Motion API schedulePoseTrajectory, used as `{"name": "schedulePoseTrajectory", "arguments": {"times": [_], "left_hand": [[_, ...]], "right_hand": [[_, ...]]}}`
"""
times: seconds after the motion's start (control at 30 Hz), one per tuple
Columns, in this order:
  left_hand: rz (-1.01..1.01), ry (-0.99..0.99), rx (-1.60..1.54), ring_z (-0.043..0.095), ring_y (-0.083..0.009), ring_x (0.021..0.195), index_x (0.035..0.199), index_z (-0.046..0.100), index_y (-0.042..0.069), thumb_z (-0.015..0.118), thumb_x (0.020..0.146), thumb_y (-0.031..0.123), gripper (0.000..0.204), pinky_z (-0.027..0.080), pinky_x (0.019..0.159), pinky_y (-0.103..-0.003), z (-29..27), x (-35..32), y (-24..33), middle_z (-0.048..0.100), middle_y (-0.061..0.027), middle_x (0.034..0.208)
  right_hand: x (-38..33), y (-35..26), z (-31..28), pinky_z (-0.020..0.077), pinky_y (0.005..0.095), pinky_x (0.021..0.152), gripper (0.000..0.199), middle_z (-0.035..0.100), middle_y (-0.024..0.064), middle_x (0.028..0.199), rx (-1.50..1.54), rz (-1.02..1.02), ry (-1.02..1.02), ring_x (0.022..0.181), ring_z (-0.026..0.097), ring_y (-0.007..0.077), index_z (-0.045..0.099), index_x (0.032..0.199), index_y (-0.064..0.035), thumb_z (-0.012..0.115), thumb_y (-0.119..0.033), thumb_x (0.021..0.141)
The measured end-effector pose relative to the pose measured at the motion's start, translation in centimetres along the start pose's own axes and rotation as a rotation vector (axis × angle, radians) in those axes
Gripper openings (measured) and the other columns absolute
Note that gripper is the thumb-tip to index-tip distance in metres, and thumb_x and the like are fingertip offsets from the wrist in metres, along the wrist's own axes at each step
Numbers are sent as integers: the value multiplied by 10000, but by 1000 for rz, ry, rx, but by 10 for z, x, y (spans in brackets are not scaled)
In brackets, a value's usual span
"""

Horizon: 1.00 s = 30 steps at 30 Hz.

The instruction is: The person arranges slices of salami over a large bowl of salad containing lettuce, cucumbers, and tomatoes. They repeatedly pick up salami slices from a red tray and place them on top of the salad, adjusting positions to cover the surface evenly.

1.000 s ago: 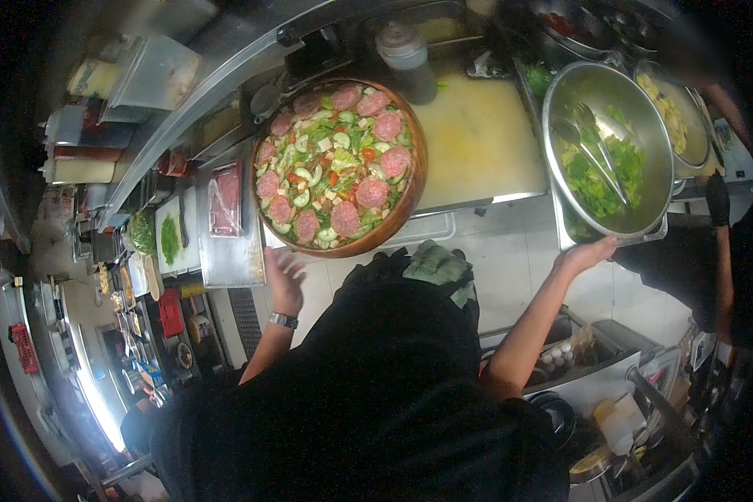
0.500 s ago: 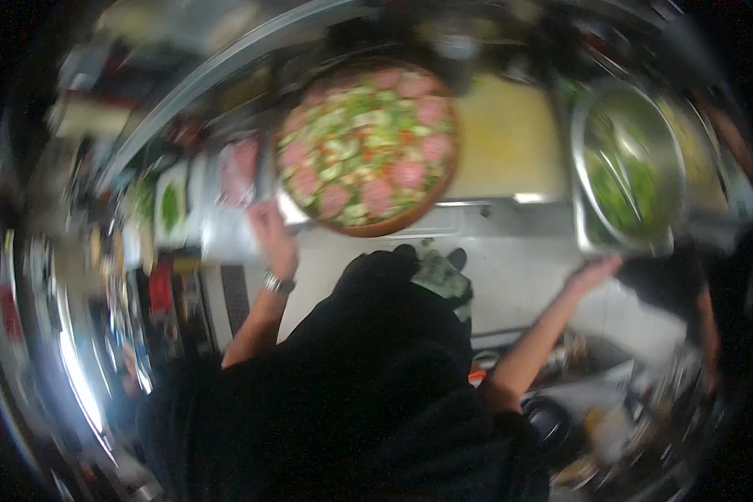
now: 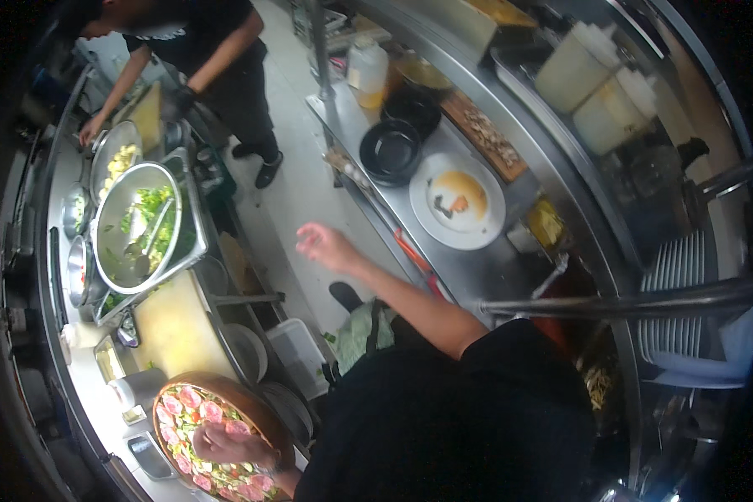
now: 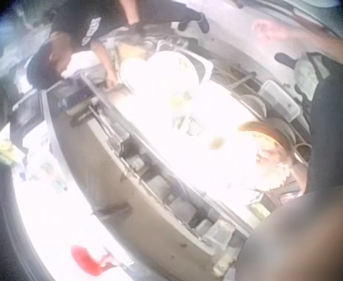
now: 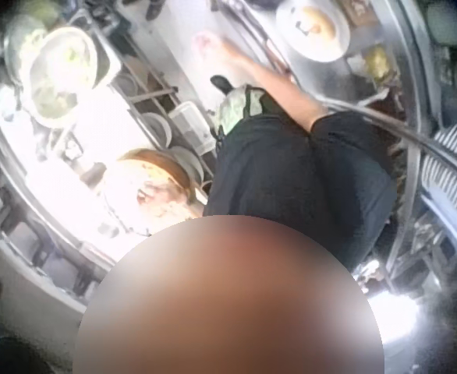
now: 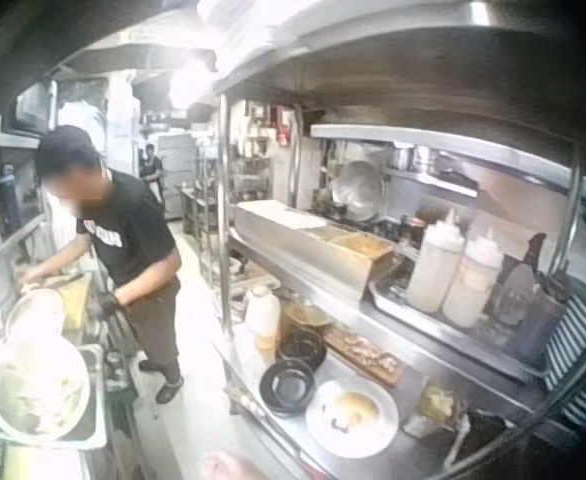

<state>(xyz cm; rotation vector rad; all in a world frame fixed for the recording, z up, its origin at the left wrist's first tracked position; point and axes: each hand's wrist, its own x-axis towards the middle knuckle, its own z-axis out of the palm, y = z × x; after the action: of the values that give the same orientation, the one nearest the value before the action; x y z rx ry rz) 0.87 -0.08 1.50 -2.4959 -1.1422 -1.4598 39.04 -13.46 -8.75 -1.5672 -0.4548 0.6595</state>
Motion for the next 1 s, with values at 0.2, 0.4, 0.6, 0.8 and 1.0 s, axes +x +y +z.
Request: {"name": "schedulePoseTrajectory", "arguments": {"times": [0.2, 0.4, 0.6, 0.8, 1.0], "left_hand": [[-438, -98, -1080, 529, -200, 870, 1012, 562, -20, 522, 845, -5, 172, 465, 749, -354, 108, 9, 105, 554, -108, 916], [-127, -836, -1264, 606, -295, 905, 1043, 607, -6, 706, 780, 41, 285, 497, 844, -386, 226, 11, 240, 618, -145, 987], [65, -1149, -1540, 629, -321, 870, 1063, 613, -9, 790, 829, 85, 309, 527, 810, -387, 336, -26, 394, 620, -159, 972], [-163, -1126, -1535, 571, -407, 1022, 1109, 590, -8, 675, 880, 147, 290, 466, 917, -493, 400, -104, 555, 577, -216, 1070], [-511, -1175, -1367, 543, -387, 1054, 1211, 541, -29, 640, 914, 146, 358, 475, 907, -460, 459, -175, 644, 571, -214, 1113]], "right_hand": [[-22, -7, -171, 541, 275, 783, 217, 658, 40, 986, 0, -274, 495, 828, 654, 127, 650, 1190, -34, 641, -171, 1022], [-16, 67, -319, 487, 273, 846, 313, 678, 30, 1105, -113, -83, 1237, 982, 650, 135, 623, 1246, -55, 680, -235, 996], [-42, 130, -426, 481, 299, 885, 335, 662, 48, 1146, -150, 38, 1415, 1028, 622, 164, 603, 1267, -54, 652, -256, 1004], [-45, 158, -510, 510, 323, 886, 545, 661, 93, 1180, -453, 244, 1410, 1012, 638, 203, 543, 1357, -17, 697, -367, 969], [17, 117, -553, 471, 440, 1045, 1135, 509, 227, 1471, -573, 468, 1279, 1312, 539, 330, 225, 1625, -71, 832, -556, 798]]}}
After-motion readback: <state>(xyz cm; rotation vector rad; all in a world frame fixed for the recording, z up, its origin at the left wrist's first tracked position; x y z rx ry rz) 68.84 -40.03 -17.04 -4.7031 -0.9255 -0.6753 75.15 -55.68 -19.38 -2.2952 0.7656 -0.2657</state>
